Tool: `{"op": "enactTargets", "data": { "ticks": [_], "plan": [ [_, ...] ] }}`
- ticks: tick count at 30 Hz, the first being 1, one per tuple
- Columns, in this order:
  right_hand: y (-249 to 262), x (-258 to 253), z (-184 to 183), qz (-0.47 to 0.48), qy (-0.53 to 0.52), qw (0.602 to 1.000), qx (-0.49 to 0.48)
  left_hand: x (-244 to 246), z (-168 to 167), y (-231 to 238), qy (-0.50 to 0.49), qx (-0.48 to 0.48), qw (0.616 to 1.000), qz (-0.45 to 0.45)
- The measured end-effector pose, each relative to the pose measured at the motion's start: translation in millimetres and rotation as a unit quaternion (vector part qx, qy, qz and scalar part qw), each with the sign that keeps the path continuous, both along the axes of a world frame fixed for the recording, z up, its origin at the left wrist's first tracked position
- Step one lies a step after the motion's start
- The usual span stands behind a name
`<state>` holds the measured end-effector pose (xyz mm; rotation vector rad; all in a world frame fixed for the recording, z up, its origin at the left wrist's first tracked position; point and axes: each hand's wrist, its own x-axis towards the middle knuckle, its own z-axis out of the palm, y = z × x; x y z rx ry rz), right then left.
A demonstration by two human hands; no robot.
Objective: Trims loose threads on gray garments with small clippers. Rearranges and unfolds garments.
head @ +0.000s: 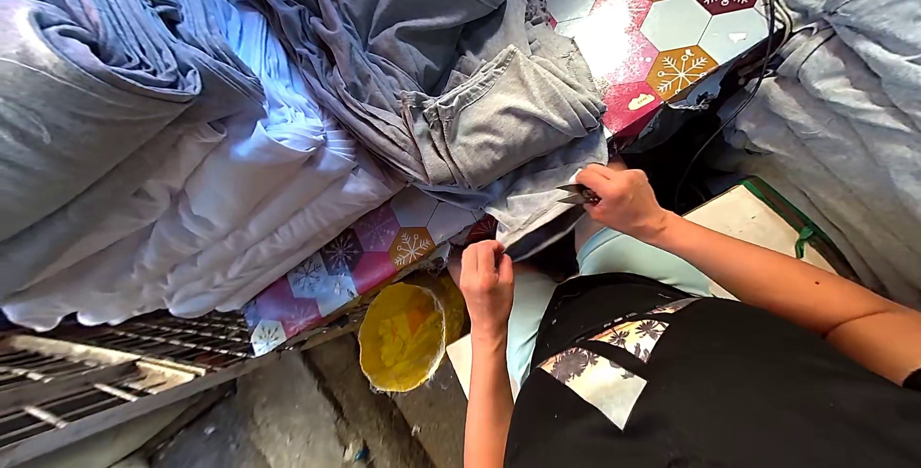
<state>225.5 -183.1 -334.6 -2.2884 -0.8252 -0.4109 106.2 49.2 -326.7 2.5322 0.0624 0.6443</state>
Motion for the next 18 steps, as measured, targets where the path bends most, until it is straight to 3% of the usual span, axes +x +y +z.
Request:
{"op": "enactTargets", "data": {
  "ticks": [2,3,5,6,7,8,9,10,11,12,15,17,18],
  "plan": [
    [-8,-7,-5,-0.013,-0.051,0.999,0.015,-1,-10,1,0.003,0.020,0.993,0.114],
    [-12,-13,-9,-0.005,-0.066,0.998,0.021,-1,-13,-2,0.031,-0.018,0.985,0.169],
    [-21,-25,-24,0.021,-0.078,0.997,0.018,1,-7,-11,0.148,-0.244,0.932,0.223],
    [-25,-30,-32,0.034,-0.078,0.996,0.010,4,-2,-18,0.188,-0.427,0.857,0.218],
    [-29,-34,-40,0.045,-0.079,0.996,0.003,5,3,-25,0.203,-0.590,0.752,0.213],
    [-32,-37,-46,0.052,-0.080,0.995,-0.002,6,5,-31,0.196,-0.702,0.651,0.212],
    [-36,-38,-51,0.057,-0.081,0.995,-0.007,7,6,-37,0.174,-0.772,0.576,0.206],
    [-38,-39,-55,0.063,-0.083,0.994,-0.011,7,5,-41,0.145,-0.813,0.529,0.197],
    [-41,-40,-58,0.071,-0.087,0.994,-0.015,7,2,-44,0.120,-0.831,0.509,0.186],
    [-42,-41,-60,0.082,-0.092,0.992,-0.017,6,0,-46,0.107,-0.833,0.513,0.176],
    [-46,-45,-61,0.118,-0.083,0.989,-0.032,7,-9,-50,0.136,-0.786,0.583,0.155],
    [-49,-48,-58,0.128,0.010,0.990,-0.055,8,-11,-51,0.177,-0.746,0.618,0.171],
    [-51,-48,-51,0.125,0.104,0.985,-0.065,8,-9,-52,0.193,-0.736,0.625,0.177]
  ]
}}
